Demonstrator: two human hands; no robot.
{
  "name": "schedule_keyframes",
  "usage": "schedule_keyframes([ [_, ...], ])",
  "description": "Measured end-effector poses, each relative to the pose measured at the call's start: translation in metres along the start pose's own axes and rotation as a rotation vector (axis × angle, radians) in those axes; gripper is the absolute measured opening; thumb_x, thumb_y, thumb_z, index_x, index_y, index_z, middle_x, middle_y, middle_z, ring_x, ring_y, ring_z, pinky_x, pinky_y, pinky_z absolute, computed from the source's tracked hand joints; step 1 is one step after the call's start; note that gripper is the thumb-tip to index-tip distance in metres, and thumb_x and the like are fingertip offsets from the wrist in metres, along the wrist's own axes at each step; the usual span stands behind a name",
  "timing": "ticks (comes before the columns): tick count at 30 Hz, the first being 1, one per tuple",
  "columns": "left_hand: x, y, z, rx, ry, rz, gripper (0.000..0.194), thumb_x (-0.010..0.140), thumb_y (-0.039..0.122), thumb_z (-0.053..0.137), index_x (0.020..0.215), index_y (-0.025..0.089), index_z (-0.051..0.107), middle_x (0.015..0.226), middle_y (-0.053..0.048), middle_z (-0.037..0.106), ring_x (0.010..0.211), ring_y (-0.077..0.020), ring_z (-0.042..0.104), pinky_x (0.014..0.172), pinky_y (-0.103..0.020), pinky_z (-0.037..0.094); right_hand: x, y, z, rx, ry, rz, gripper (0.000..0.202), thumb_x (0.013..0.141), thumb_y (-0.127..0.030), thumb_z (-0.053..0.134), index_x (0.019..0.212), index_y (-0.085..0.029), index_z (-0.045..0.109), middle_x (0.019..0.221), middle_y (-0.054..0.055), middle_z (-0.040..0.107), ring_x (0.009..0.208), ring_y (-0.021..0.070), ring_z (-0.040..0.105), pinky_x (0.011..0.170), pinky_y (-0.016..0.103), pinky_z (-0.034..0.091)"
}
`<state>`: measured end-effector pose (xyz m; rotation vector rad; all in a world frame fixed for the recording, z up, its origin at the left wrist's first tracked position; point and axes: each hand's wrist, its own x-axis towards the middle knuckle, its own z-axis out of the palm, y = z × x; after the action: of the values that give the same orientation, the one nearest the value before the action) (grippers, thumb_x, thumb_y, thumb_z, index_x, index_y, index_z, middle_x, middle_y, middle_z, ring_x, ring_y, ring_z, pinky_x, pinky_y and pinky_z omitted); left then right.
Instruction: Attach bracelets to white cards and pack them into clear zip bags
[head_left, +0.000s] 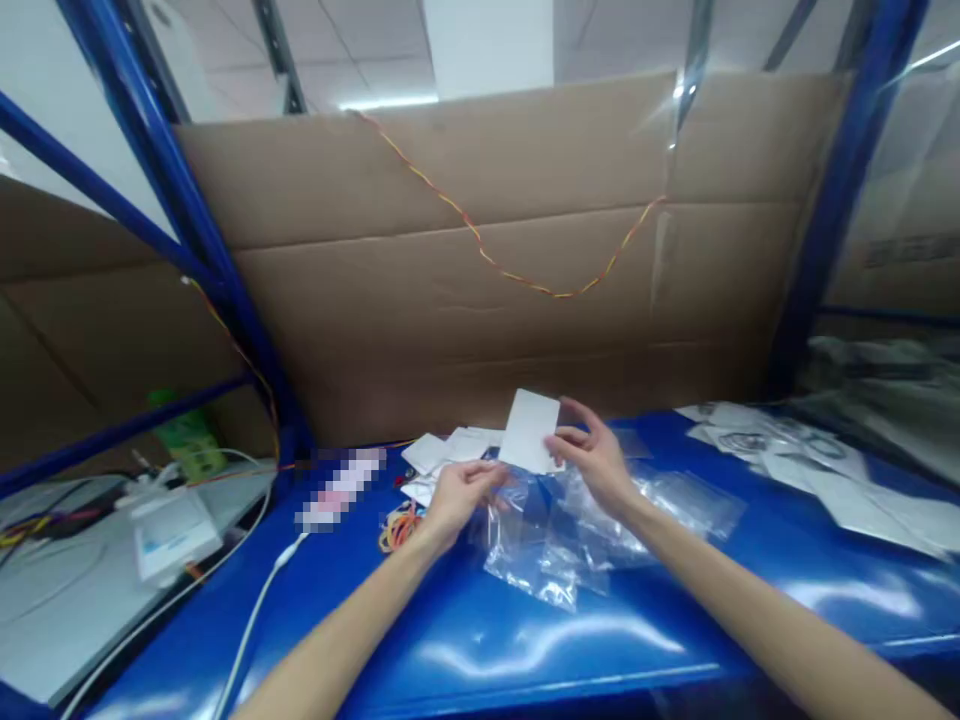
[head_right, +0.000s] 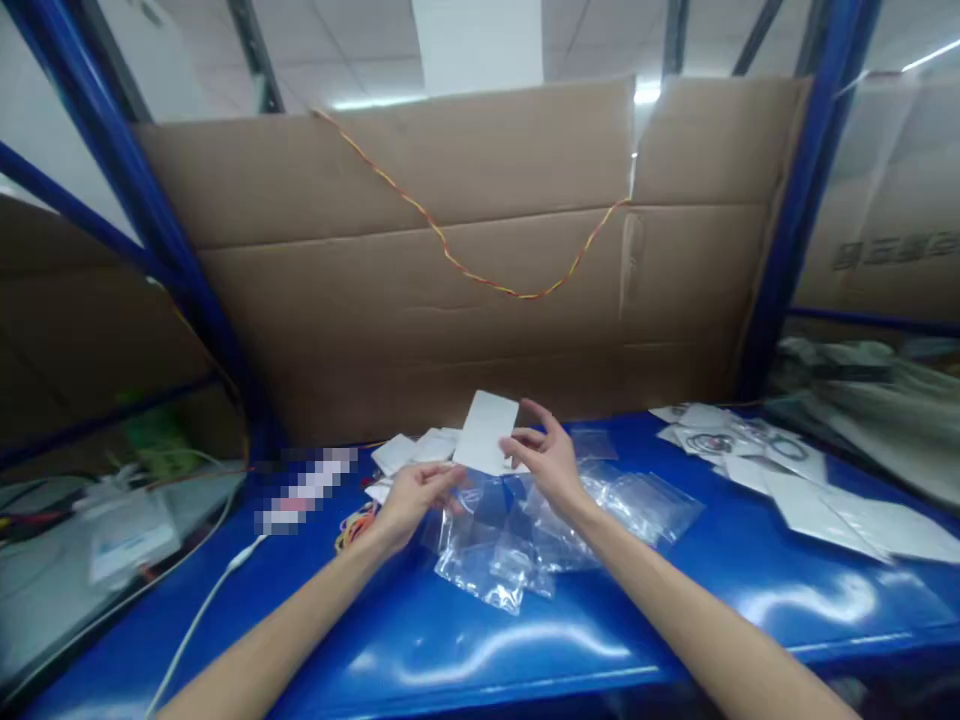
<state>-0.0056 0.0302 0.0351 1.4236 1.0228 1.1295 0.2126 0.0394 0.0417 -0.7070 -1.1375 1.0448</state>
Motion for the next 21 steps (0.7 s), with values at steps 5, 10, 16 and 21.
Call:
schedule_keyframes([
  [5,-0.0045,0.0021,0.0034,0.003,-0.063,0.010,0.039,0.075,0.049,0.083,0.089,0.013,0.079,0.088,-0.010,0.081,0.050,-0.0147,0.065,0.051,-0.025,0.050,-0.0008,-0.0029,0.0004,-0.101,0.011,-0.105,0.054,0.071,-0.036,0.087,0.117,-0.021,0.062,0.083,0.003,0.077,0.064,0.0182,0.067,0.056,0.029,0.050],
  [10,-0.0057,0.0013,0.0040,0.019,-0.090,0.022,0.041,0.077,0.049,0.081,0.091,0.011,0.079,0.086,-0.012,0.080,0.050,-0.0158,0.066,0.049,-0.026,0.051,-0.0051,-0.0023,0.0041,-0.095,-0.081,-0.124,0.047,0.073,-0.037,0.085,0.112,-0.024,0.063,0.087,0.003,0.077,0.075,0.0219,0.072,0.068,0.033,0.057],
  [16,-0.0073,0.0011,0.0043,0.028,-0.140,0.027,0.038,0.077,0.051,0.080,0.083,0.014,0.079,0.076,-0.009,0.079,0.047,-0.0158,0.063,0.047,-0.027,0.051,-0.0071,0.0005,0.0027,-0.145,-0.144,-0.164,0.065,0.078,-0.033,0.083,0.135,-0.027,0.052,0.087,-0.001,0.074,0.073,0.0174,0.069,0.071,0.031,0.055],
  [21,-0.0060,-0.0006,0.0046,0.023,-0.112,0.039,0.040,0.080,0.051,0.078,0.085,0.012,0.080,0.081,-0.011,0.080,0.054,-0.0174,0.066,0.052,-0.028,0.053,-0.0089,-0.0014,0.0012,-0.251,-0.180,-0.224,0.063,0.082,-0.033,0.080,0.139,-0.026,0.053,0.087,-0.001,0.072,0.074,0.0178,0.066,0.073,0.032,0.053],
])
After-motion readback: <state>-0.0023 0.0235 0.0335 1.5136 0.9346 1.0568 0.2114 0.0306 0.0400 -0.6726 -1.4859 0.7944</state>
